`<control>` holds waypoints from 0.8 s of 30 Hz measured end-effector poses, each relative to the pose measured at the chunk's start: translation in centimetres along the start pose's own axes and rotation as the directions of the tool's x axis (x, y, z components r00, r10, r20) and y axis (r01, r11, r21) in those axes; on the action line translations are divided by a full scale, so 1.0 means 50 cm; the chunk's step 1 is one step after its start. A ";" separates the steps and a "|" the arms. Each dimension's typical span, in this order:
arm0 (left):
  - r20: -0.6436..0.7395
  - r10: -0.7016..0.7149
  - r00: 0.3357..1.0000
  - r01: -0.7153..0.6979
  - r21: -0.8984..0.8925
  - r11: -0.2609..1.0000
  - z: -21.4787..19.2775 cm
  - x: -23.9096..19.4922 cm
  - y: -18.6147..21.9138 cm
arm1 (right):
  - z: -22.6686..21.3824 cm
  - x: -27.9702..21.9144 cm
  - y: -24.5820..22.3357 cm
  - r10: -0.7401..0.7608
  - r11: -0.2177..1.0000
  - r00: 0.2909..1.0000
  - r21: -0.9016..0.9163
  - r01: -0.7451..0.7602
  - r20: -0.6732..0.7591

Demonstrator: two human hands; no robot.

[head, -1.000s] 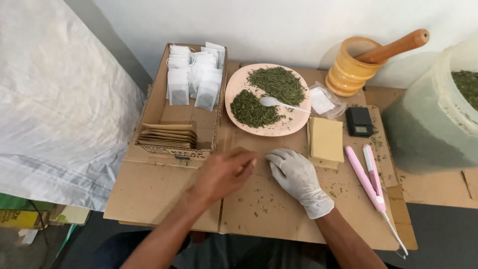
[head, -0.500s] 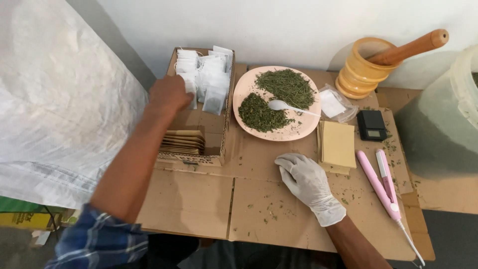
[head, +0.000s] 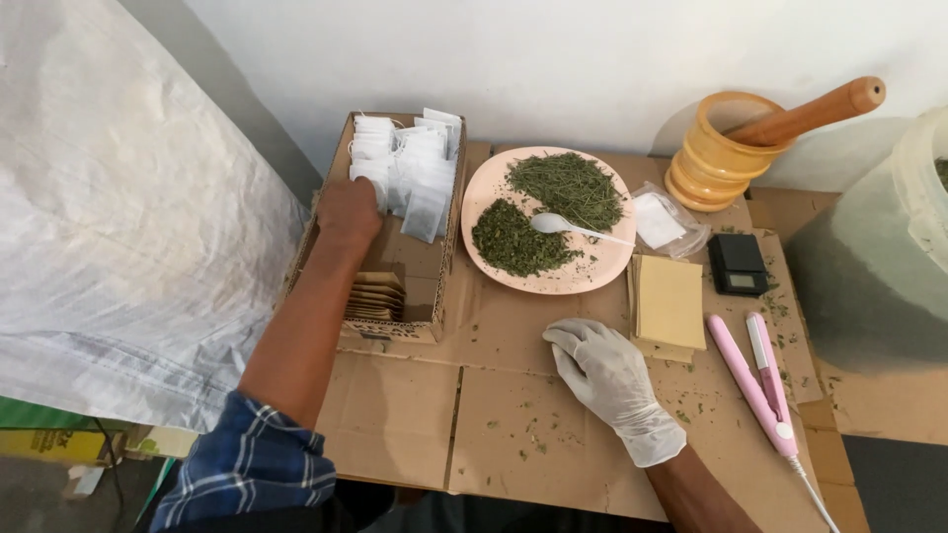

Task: Folding and heat-sealing small tea pouches manually using a handheld sealer

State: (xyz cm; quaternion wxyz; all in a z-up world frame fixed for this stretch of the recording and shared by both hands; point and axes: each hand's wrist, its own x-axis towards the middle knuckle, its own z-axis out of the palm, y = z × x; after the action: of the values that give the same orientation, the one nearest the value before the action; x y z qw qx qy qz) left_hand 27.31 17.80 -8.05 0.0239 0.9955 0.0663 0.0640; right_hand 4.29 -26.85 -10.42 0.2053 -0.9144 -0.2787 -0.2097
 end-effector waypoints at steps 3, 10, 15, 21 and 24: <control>-0.009 0.032 0.999 -0.033 -0.088 0.996 -0.089 -0.062 0.021 | 0.004 -0.003 0.001 -0.005 1.000 1.000 0.012 0.005 -0.027; 0.002 0.040 0.999 -0.038 -0.268 0.963 -0.260 -0.135 0.031 | -0.002 0.000 -0.007 -0.008 1.000 0.999 0.004 0.009 -0.042; 0.123 0.200 0.972 0.023 -0.899 0.437 -0.406 -0.268 0.088 | -0.033 0.011 -0.015 0.076 0.991 0.994 0.113 -0.067 -0.074; 0.116 0.421 0.900 0.021 -0.974 0.223 -0.471 -0.427 0.184 | -0.200 0.097 -0.075 0.450 0.513 0.892 0.809 -0.286 0.029; 0.134 0.510 0.850 0.055 -0.985 0.166 -0.404 -0.453 0.210 | -0.278 0.137 -0.078 0.312 0.425 0.948 0.882 -0.205 0.071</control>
State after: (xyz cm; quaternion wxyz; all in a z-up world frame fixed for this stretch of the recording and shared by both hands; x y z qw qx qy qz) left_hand 3.73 5.13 9.75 0.6462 0.7360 -0.1524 -0.1326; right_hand 3.40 -27.84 5.49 0.6893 -0.6969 -0.1917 -0.0492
